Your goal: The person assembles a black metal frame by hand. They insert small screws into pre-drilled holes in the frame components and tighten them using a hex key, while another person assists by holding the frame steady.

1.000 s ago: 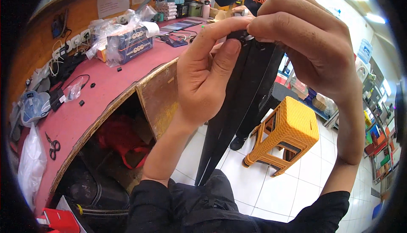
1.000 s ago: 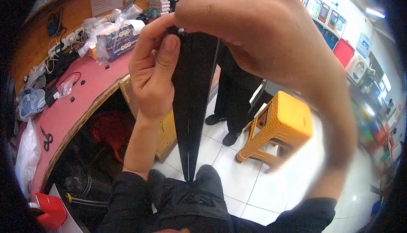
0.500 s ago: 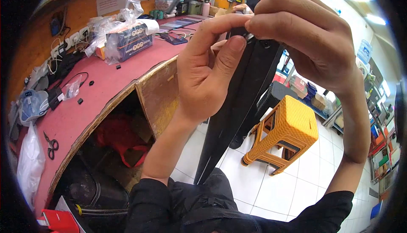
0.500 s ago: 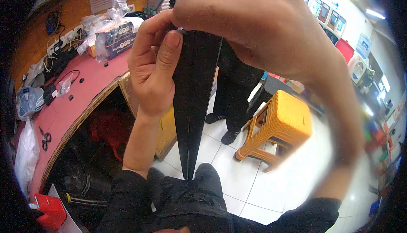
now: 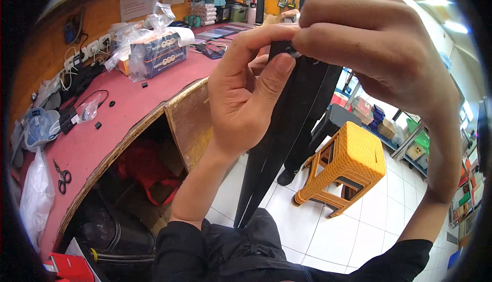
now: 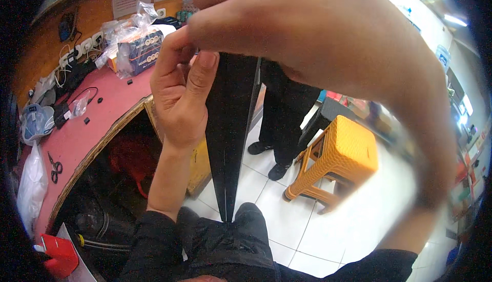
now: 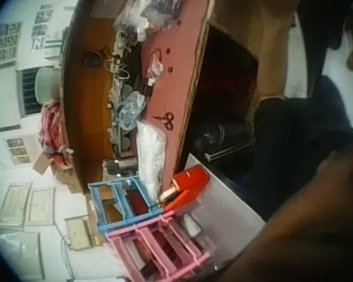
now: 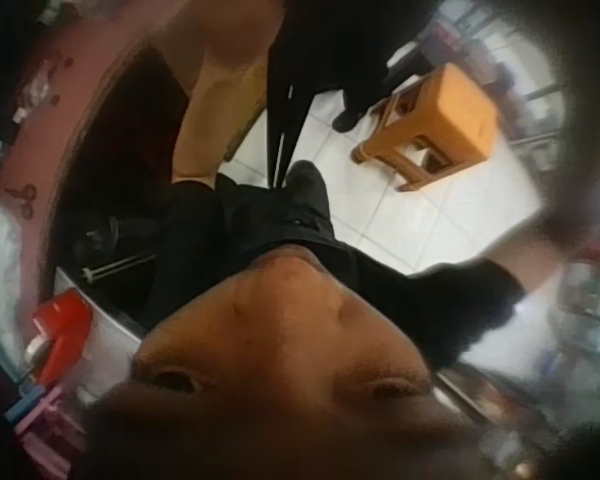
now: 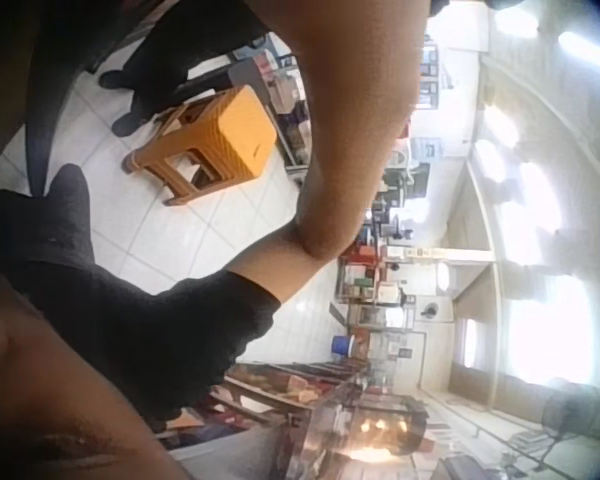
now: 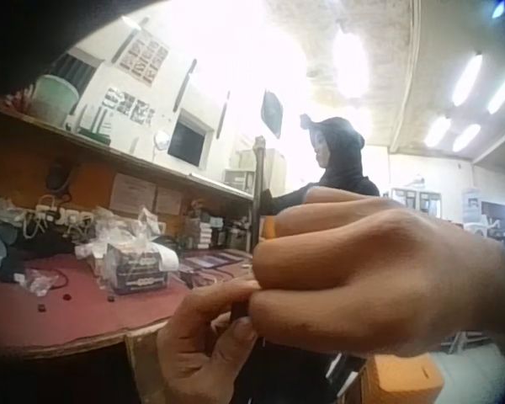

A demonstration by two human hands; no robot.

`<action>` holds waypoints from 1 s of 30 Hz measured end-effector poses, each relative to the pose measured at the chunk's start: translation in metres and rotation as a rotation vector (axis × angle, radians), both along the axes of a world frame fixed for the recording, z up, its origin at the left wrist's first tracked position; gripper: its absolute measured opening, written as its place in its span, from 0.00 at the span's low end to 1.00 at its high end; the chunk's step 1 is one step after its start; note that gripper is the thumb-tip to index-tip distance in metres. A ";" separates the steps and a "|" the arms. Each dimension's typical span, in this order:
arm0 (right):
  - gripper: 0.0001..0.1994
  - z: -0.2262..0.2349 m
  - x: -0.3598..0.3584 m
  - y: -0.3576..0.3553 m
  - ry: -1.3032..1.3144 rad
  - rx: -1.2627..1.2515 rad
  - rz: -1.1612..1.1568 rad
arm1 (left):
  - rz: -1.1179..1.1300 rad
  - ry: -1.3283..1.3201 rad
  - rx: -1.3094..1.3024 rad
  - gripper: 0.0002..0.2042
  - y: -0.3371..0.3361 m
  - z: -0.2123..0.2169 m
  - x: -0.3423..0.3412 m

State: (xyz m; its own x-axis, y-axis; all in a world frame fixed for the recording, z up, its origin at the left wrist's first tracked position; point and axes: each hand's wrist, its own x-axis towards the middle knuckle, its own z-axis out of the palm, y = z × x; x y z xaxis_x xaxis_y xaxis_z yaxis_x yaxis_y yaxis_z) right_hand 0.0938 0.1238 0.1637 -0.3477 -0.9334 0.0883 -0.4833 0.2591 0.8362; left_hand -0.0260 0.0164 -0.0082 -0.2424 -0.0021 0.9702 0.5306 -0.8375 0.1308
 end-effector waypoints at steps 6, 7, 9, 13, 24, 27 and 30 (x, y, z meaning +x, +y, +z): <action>0.13 -0.003 0.016 -0.012 -0.024 0.015 -0.181 | 0.036 -0.042 -0.086 0.18 -0.002 -0.001 0.010; 0.17 -0.008 0.020 -0.011 -0.016 -0.044 -0.115 | 0.050 -0.024 -0.088 0.18 -0.003 -0.001 0.010; 0.20 -0.013 0.021 -0.010 -0.026 -0.113 -0.030 | 0.063 -0.004 -0.067 0.18 -0.003 0.000 0.012; 0.17 -0.015 0.020 -0.005 -0.122 -0.198 -0.022 | 0.105 -0.011 -0.092 0.19 -0.005 -0.001 0.012; 0.12 -0.014 0.008 -0.001 -0.095 -0.251 0.073 | 0.074 0.055 0.011 0.14 0.002 0.003 0.004; 0.12 -0.014 0.018 -0.014 0.077 -0.068 -0.126 | 0.094 0.065 -0.004 0.14 0.002 0.002 0.004; 0.12 -0.008 0.030 -0.023 0.134 0.088 -0.351 | 0.042 0.026 -0.012 0.15 0.003 0.000 0.005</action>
